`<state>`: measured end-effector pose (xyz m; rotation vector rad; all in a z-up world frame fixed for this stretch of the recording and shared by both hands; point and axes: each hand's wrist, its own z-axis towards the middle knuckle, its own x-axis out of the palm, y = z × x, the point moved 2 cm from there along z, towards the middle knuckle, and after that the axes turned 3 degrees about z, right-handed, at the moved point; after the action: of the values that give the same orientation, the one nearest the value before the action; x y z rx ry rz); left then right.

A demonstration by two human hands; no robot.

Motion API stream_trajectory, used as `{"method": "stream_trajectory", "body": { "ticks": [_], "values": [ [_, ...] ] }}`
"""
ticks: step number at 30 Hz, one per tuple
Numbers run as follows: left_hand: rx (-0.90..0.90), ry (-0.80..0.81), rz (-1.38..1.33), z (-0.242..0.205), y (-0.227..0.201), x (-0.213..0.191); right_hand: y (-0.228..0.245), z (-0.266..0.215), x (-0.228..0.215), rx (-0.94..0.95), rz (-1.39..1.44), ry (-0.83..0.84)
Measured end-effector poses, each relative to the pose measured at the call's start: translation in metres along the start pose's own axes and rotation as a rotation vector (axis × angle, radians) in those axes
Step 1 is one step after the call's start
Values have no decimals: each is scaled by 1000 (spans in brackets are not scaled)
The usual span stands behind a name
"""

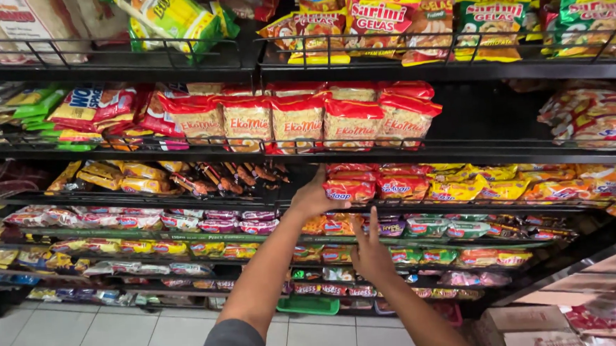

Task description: Scanning barcodes and organizing instant noodle and snack packets on grocery store shelves.

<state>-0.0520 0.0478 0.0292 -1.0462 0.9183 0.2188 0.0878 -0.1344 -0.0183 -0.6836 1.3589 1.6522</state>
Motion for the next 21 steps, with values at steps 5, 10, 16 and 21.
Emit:
{"method": "stream_trajectory", "body": {
  "ticks": [5,10,16,21],
  "values": [
    [13,-10,13,-6,-5,-2,-15,1,-2,-82,44,-154],
    [-31,41,94,-6,-11,-8,-13,7,-16,-88,46,-184],
    [-40,79,128,-9,-14,-8,-23,8,-12,-118,15,-237],
    [-70,112,174,-8,-13,-6,-26,10,-15,-124,-82,-310]
  ]
}}
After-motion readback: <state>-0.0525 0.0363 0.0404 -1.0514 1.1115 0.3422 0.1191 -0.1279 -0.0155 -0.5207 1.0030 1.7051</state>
